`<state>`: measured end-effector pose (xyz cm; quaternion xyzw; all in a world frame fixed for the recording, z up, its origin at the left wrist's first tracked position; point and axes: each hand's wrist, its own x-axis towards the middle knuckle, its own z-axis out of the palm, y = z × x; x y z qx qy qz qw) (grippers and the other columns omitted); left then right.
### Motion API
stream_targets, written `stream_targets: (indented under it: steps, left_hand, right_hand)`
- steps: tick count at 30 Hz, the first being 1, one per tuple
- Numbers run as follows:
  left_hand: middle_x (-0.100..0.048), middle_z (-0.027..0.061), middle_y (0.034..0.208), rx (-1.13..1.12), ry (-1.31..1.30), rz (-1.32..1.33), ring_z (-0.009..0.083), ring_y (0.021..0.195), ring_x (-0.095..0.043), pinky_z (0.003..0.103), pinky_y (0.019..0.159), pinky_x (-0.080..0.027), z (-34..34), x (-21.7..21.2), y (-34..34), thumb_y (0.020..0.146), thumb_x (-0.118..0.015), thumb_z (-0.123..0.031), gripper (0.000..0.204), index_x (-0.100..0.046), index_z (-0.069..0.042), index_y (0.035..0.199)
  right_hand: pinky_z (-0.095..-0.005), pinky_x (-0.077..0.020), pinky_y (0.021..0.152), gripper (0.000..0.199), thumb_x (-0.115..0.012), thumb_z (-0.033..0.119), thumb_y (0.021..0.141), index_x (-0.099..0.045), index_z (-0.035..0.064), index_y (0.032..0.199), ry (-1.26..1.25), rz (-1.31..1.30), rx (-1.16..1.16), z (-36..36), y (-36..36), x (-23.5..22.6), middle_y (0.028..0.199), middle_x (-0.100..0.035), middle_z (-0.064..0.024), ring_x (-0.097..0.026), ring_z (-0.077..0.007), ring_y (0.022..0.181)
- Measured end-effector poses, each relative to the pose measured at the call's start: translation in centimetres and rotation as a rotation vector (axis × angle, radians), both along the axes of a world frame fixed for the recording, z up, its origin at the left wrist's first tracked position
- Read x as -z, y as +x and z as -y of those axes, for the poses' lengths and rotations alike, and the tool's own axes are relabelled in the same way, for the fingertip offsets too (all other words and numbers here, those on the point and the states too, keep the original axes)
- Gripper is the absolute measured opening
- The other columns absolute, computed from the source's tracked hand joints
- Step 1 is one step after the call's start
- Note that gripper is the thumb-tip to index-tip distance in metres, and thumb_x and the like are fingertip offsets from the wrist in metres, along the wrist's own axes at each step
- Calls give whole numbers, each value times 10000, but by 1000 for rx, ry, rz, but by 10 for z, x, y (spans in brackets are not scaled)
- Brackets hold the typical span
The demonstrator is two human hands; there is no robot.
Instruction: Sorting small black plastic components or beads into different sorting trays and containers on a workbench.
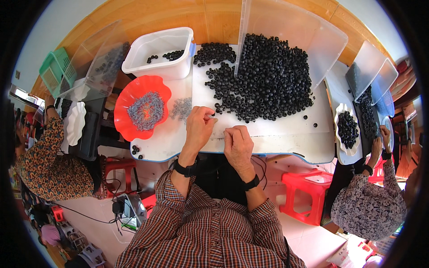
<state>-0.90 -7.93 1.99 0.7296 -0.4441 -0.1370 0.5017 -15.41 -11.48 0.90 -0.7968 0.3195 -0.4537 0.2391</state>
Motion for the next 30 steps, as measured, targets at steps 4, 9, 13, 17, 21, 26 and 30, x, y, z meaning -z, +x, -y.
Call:
stream_targets:
  steps: [4, 9, 13, 17, 21, 26, 30]
  left_hand:
    - [-563, 136, 917, -13, -21, 28, 272, 718, -596, 373, 661, -483, 0, 3, 2, 732, -711, 26, 256, -599, -17, 959]
    - [-575, 118, 893, -81, -49, 27, 210, 650, -594, 325, 609, -512, 4, 1, -2, 722, -768, -27, 324, -622, -24, 1011]
    - [-577, 120, 897, -100, -6, 123, 225, 660, -600, 338, 611, -507, 6, 7, -3, 739, -765, -54, 315, -634, -24, 1024]
    - [-578, 123, 890, -101, -14, 268, 256, 676, -606, 363, 612, -494, 4, 6, -5, 770, -738, -64, 242, -650, -19, 991]
    - [-605, 104, 876, -78, -102, 202, 214, 701, -625, 336, 627, -504, -4, 7, -9, 811, -705, -45, 186, -651, -15, 986]
    - [-657, 85, 964, 106, -186, -616, 142, 755, -649, 269, 685, -537, -21, 3, -13, 875, -659, -17, 209, -654, 16, 1082]
    - [-653, 99, 1052, 264, -321, -1168, 142, 824, -663, 259, 766, -567, -31, 6, -11, 916, -602, 26, 255, -624, 56, 1168]
  right_hand:
    - [-334, -486, 559, 110, -669, -44, 794, -620, 19, 871, 16, 0, -1, -1, 1, -1, 858, -582, -110, -593, -256, 655]
    - [-331, -480, 554, 109, -670, -44, 796, -623, 16, 875, 23, -6, -2, -1, 1, -2, 860, -583, -112, -588, -252, 650]
    - [-330, -479, 552, 110, -673, -42, 798, -625, 15, 879, 12, -5, -3, -1, 1, -2, 860, -583, -112, -588, -251, 650]
    - [-331, -480, 553, 108, -673, -40, 800, -625, 15, 879, 7, -11, -1, -2, 2, -3, 860, -584, -112, -589, -253, 651]
    - [-335, -478, 550, 110, -679, -33, 801, -623, 19, 879, 9, -20, 5, -2, 2, -1, 856, -582, -109, -590, -252, 650]
    - [-336, -473, 543, 119, -683, -31, 801, -618, 25, 884, -38, -25, 15, -1, 2, 1, 851, -580, -105, -586, -249, 644]
    - [-338, -475, 544, 122, -680, -37, 802, -616, 23, 886, -25, -27, 12, -1, 3, -1, 851, -581, -107, -589, -253, 647]
